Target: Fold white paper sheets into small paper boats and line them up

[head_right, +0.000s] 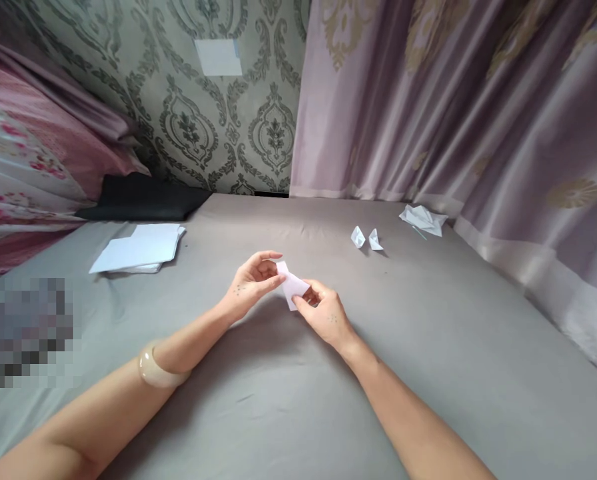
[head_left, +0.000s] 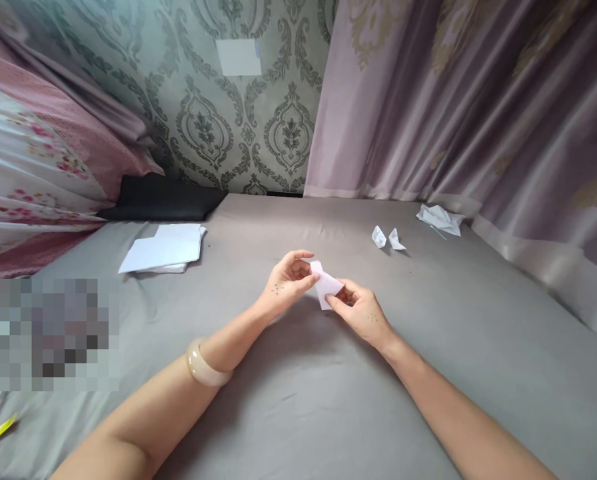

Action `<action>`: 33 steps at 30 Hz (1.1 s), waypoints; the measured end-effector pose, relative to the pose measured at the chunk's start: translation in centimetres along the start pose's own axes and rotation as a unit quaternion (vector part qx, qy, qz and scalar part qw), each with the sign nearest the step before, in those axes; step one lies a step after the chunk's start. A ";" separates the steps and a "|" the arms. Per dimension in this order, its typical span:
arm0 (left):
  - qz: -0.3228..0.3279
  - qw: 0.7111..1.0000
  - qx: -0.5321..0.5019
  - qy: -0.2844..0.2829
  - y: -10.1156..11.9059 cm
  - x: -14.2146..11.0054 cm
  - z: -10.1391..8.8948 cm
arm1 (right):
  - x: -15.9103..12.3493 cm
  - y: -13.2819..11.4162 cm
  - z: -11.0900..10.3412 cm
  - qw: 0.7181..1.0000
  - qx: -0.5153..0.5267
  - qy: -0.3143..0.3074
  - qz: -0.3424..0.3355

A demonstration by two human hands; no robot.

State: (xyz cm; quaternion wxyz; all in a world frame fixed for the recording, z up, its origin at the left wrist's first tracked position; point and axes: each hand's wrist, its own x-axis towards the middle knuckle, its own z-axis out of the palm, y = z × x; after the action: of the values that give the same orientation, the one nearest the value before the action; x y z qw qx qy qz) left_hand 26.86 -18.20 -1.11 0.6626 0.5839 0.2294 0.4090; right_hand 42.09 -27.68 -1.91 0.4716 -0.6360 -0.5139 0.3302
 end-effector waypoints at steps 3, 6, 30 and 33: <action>-0.038 0.998 -0.047 0.014 0.1 -0.2 0.4 | -0.5 -0.5 0.5 1.000 0.001 0.007 0.008; -0.054 0.997 -0.049 0.028 0.0 -0.4 0.6 | -0.9 -0.8 0.8 0.999 -0.033 0.037 -0.015; -0.066 0.995 -0.068 -0.033 0.7 -1.5 1.9 | -1.9 -1.8 0.4 0.960 -0.077 0.192 -0.187; -0.066 0.995 -0.058 -0.038 0.6 -1.5 1.9 | -1.9 -2.0 0.3 0.963 -0.073 0.187 -0.181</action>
State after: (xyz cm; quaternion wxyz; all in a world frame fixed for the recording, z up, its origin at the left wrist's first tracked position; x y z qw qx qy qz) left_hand 27.31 -20.56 -0.35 0.7293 0.5429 0.2183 0.3545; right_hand 40.60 -29.39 -0.24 0.5634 -0.6156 -0.5458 0.0758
